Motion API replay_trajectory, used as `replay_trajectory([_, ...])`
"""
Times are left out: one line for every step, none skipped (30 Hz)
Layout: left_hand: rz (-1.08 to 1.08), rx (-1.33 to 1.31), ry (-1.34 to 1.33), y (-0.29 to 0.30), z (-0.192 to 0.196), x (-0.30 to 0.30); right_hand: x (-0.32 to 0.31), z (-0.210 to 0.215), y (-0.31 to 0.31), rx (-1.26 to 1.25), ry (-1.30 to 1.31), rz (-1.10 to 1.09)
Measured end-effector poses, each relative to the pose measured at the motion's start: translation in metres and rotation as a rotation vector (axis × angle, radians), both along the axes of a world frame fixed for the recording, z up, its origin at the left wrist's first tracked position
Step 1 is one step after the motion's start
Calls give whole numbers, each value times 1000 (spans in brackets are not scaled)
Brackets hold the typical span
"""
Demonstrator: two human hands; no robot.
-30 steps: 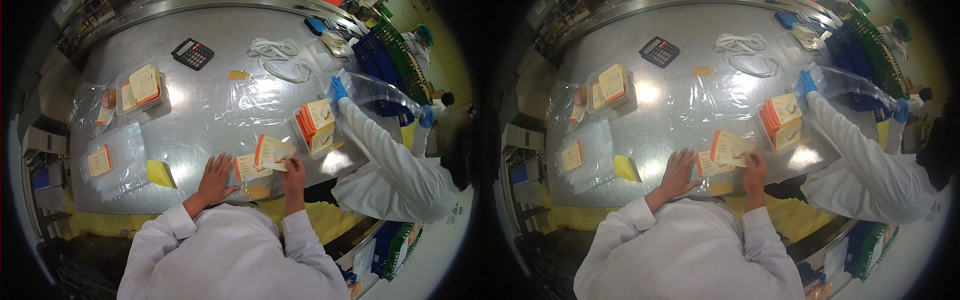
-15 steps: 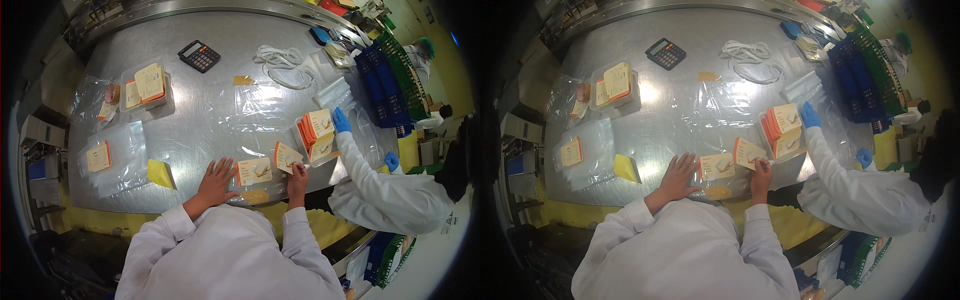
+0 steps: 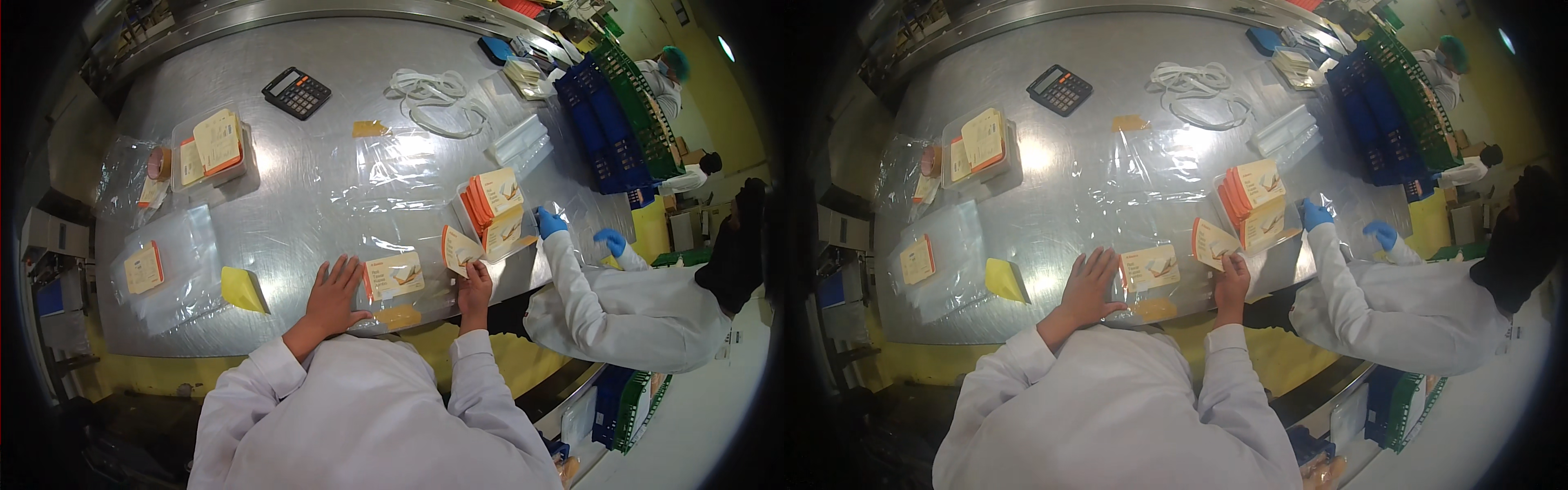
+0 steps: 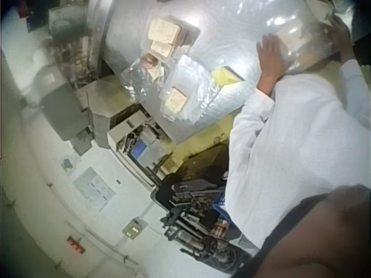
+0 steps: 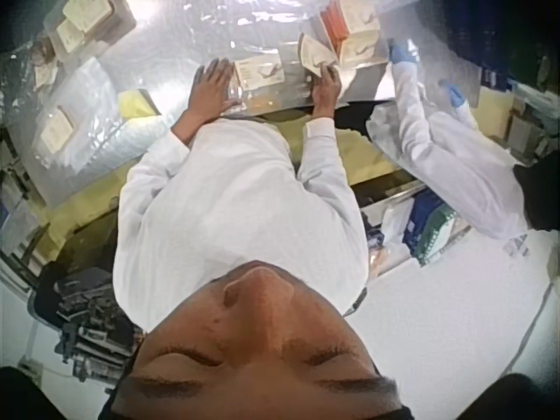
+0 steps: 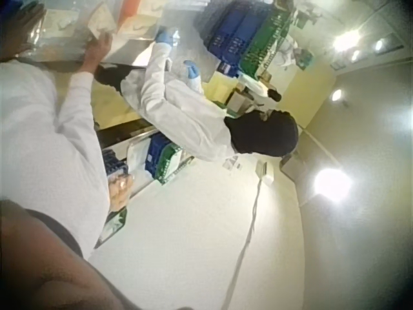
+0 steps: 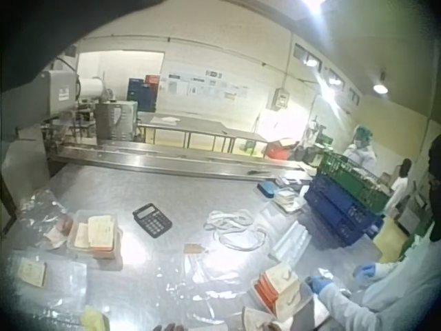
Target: The person unpacks a large bag of bread rolls and places them into a blue crate. They then retrieve small rectangular boxes from a green crate and place them onto a stainless steel table. The person uses tape to seal the boxes and arranges them on the table.
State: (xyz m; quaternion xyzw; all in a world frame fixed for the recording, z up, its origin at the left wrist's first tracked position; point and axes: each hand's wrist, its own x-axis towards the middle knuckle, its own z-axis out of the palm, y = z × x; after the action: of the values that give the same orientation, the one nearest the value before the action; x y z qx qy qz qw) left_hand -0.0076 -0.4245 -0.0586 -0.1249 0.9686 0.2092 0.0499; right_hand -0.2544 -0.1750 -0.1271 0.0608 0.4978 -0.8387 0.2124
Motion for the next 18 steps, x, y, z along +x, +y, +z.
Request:
replay_trajectory([-2, -3, -3, 0, 0, -1, -2, 0, 1, 8, 6, -3])
replay_trajectory([-5, -6, -5, 0, 0, -2, -3, 0, 3, 24, 15, -6])
replay_trajectory([-7, -9, -7, 0, 0, -1, -3, -1, 4, 37, 22, -16])
replay_trajectory([-5, -11, -14, 0, 0, -1, -3, 2, 3, 48, 32, -21])
replay_trajectory([-3, -13, -21, 0, 0, -1, -1, 4, 2, 57, 40, -33])
replay_trajectory([0, -14, -28, -1, 1, 0, 0, 7, 1, 65, 47, -45])
replay_trajectory([-2, -17, -34, -1, 1, 0, 3, 8, -2, 29, 71, -22])
replay_trajectory([-3, -19, -40, 0, 1, 0, 8, 9, -5, -6, 93, 1])
replay_trajectory([-3, -22, -46, 0, 1, -1, 11, 10, -10, -42, 116, 24])
replay_trajectory([-8, -27, -45, 1, 2, 0, 18, 7, -15, -47, 99, 50])
replay_trajectory([-14, -31, -44, 1, 3, -1, 24, 3, -22, -52, 81, 75])
replay_trajectory([-20, -35, -42, 0, 3, -2, 27, 0, -28, -57, 63, 100])
replay_trajectory([-16, -38, -35, -1, 2, 0, 26, -3, -29, -62, 53, 89])
replay_trajectory([-15, -34, -25, -1, -1, 1, 22, -4, -26, -60, 44, 76])
replay_trajectory([-15, -30, -16, 0, -3, 1, 18, -6, -25, -58, 36, 62])
replay_trajectory([-5, -20, -25, -1, -4, 2, 17, 3, -28, -54, 34, 72])
replay_trajectory([-4, -17, -22, -1, -5, 2, 13, 3, -25, -51, 32, 80])
replay_trajectory([-3, -15, -20, -1, -7, 3, 9, 2, -20, -49, 29, 88])
